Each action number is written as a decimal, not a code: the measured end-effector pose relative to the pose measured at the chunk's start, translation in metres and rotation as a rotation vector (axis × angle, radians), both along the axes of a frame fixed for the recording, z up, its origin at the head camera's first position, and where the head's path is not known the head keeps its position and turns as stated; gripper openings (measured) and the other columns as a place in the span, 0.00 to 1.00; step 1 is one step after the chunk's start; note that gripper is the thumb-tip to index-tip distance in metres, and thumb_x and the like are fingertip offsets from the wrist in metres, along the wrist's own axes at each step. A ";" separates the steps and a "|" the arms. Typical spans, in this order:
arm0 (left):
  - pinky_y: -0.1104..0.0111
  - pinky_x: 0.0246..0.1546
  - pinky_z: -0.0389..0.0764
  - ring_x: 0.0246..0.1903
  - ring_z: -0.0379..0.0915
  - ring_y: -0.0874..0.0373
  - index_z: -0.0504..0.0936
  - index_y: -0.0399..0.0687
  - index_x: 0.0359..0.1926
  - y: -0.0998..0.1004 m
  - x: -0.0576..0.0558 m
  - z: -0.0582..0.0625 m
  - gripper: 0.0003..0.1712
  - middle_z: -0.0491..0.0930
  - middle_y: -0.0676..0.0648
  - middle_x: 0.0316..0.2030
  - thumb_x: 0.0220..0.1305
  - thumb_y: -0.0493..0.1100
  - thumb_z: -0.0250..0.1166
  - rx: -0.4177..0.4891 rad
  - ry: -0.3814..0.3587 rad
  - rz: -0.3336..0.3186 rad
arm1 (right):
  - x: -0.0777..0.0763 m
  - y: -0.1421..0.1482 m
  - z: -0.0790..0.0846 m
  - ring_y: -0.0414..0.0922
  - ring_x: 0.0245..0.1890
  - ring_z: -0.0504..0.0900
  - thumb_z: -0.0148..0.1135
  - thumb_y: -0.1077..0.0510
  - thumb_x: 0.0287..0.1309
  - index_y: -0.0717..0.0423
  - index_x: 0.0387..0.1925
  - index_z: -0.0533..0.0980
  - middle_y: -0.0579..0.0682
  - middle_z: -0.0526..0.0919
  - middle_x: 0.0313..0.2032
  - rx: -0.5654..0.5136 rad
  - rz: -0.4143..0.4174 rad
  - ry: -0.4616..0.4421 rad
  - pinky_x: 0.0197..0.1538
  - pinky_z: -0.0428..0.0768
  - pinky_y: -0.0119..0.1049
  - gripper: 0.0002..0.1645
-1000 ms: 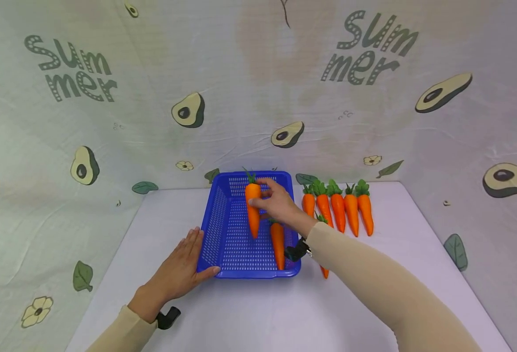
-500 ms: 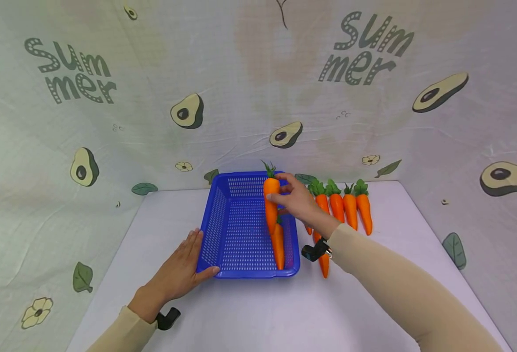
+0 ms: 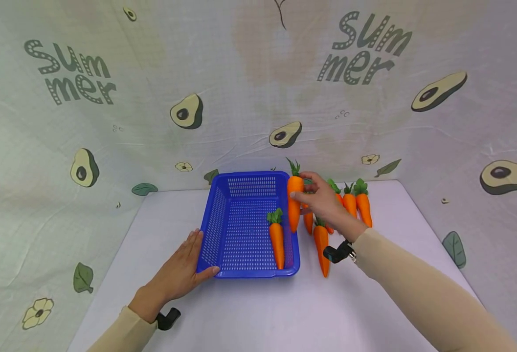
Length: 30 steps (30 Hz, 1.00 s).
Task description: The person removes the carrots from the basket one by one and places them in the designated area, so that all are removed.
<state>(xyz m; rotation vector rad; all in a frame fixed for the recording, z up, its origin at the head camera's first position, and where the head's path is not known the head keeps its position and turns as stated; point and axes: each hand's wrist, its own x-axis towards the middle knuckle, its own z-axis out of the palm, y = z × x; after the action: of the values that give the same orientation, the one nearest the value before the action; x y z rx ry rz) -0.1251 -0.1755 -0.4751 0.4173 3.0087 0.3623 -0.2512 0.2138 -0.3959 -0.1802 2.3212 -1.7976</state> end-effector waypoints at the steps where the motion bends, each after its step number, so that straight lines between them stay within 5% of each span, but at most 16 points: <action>1: 0.44 0.81 0.55 0.84 0.40 0.38 0.43 0.35 0.84 0.000 0.000 0.000 0.67 0.44 0.34 0.84 0.68 0.80 0.53 0.007 0.004 -0.001 | 0.001 0.003 0.000 0.51 0.44 0.86 0.68 0.54 0.72 0.52 0.81 0.56 0.68 0.73 0.62 0.011 -0.006 0.000 0.49 0.91 0.54 0.45; 8: 0.44 0.81 0.55 0.84 0.38 0.38 0.41 0.35 0.84 0.000 0.000 0.001 0.68 0.43 0.34 0.84 0.68 0.81 0.52 0.017 -0.026 0.005 | 0.008 0.024 -0.006 0.58 0.53 0.84 0.68 0.49 0.72 0.48 0.83 0.54 0.68 0.72 0.68 0.122 -0.012 -0.006 0.53 0.90 0.53 0.48; 17: 0.44 0.81 0.56 0.84 0.40 0.38 0.43 0.35 0.84 0.000 -0.001 0.001 0.68 0.44 0.34 0.84 0.68 0.81 0.52 0.025 -0.023 0.004 | 0.017 0.059 -0.025 0.51 0.44 0.88 0.67 0.51 0.72 0.54 0.84 0.52 0.73 0.69 0.68 0.166 -0.025 -0.030 0.45 0.91 0.44 0.49; 30: 0.46 0.81 0.55 0.84 0.39 0.38 0.41 0.35 0.84 -0.001 -0.001 -0.001 0.68 0.43 0.34 0.84 0.68 0.81 0.53 0.018 -0.022 0.001 | 0.037 0.099 -0.063 0.53 0.46 0.87 0.67 0.48 0.72 0.66 0.80 0.53 0.79 0.68 0.66 0.398 -0.013 -0.129 0.42 0.92 0.47 0.50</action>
<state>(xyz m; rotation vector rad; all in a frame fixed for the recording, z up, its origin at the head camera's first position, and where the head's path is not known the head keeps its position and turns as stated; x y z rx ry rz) -0.1262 -0.1764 -0.4762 0.4102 2.9862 0.3919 -0.2145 0.3125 -0.4591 0.0114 2.5261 -1.2714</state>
